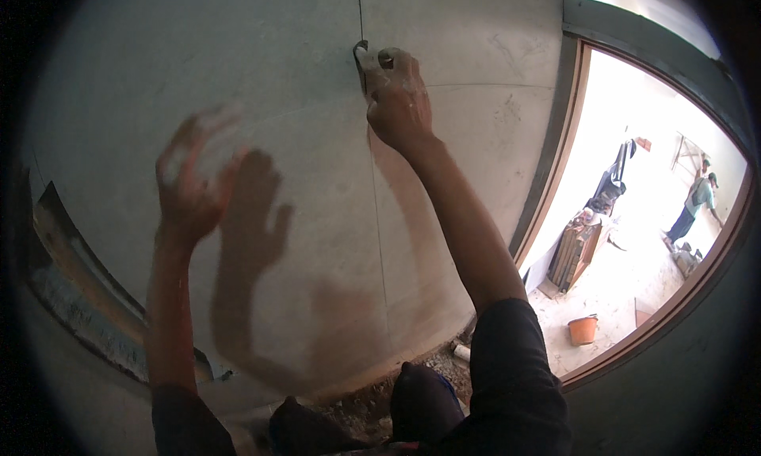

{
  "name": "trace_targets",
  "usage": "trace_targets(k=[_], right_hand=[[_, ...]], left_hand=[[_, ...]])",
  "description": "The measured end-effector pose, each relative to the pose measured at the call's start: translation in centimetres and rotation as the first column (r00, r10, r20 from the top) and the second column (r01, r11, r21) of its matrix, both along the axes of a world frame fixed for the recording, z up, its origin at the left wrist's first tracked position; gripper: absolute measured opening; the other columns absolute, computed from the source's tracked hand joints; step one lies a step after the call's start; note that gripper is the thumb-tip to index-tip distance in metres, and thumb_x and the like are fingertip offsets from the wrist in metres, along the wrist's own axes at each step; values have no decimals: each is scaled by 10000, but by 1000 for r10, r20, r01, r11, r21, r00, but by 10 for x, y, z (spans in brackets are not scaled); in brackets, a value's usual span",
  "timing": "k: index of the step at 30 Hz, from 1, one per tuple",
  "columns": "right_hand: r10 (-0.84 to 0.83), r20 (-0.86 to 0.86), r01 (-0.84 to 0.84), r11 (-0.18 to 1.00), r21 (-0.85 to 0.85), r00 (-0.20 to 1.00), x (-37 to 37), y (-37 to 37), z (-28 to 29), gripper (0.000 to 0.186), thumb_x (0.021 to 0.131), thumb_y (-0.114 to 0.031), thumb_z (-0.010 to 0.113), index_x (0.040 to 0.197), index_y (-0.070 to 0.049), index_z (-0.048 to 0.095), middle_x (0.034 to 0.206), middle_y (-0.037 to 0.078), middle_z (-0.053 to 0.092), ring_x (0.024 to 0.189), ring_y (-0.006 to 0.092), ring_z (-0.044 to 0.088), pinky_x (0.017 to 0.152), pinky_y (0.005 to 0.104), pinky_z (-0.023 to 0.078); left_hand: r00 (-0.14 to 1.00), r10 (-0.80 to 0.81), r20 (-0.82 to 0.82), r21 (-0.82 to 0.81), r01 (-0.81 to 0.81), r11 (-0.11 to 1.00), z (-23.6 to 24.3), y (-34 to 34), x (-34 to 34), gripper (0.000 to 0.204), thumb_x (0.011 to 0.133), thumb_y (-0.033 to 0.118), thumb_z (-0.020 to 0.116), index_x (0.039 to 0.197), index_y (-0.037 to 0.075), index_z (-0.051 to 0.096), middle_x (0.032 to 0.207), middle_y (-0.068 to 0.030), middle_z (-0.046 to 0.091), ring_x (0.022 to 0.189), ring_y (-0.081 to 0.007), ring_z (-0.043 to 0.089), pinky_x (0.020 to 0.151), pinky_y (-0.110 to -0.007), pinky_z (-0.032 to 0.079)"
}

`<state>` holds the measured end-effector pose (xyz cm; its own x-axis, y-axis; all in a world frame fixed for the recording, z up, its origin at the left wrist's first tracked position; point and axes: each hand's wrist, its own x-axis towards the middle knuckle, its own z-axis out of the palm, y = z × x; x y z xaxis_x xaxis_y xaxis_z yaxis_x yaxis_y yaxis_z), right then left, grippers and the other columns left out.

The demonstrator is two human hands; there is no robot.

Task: The person taps tiles against a wall with a mallet to set them and then applies mortar from a bucket to the back of a tile using a brush. The person takes a tile from another person and places it on a bucket before applying the mortar.

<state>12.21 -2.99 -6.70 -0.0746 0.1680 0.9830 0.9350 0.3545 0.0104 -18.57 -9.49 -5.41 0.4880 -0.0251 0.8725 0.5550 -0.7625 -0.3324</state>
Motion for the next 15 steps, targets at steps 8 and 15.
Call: trace_targets(k=[8,15], right_hand=[[-97,138,83,991,105,986,0,9,-34,501,906,-70,631,1398,-119,552,1292,149,514,1150,345,536,919,475,491],[-77,147,69,996,62,986,5,5,-48,503,893,-64,641,1387,-96,554,1300,154,522,1146,350,542,926,484,486]], left_hand=[[995,81,56,355,-96,930,106,56,80,364,937,184,707,1272,60,640,1267,-117,663,1192,-253,633,1031,-404,518],[988,137,-69,111,-129,985,158,66,153,709,786,259,785,1358,-67,522,1516,-294,377,1467,-456,281,1242,-525,173]])
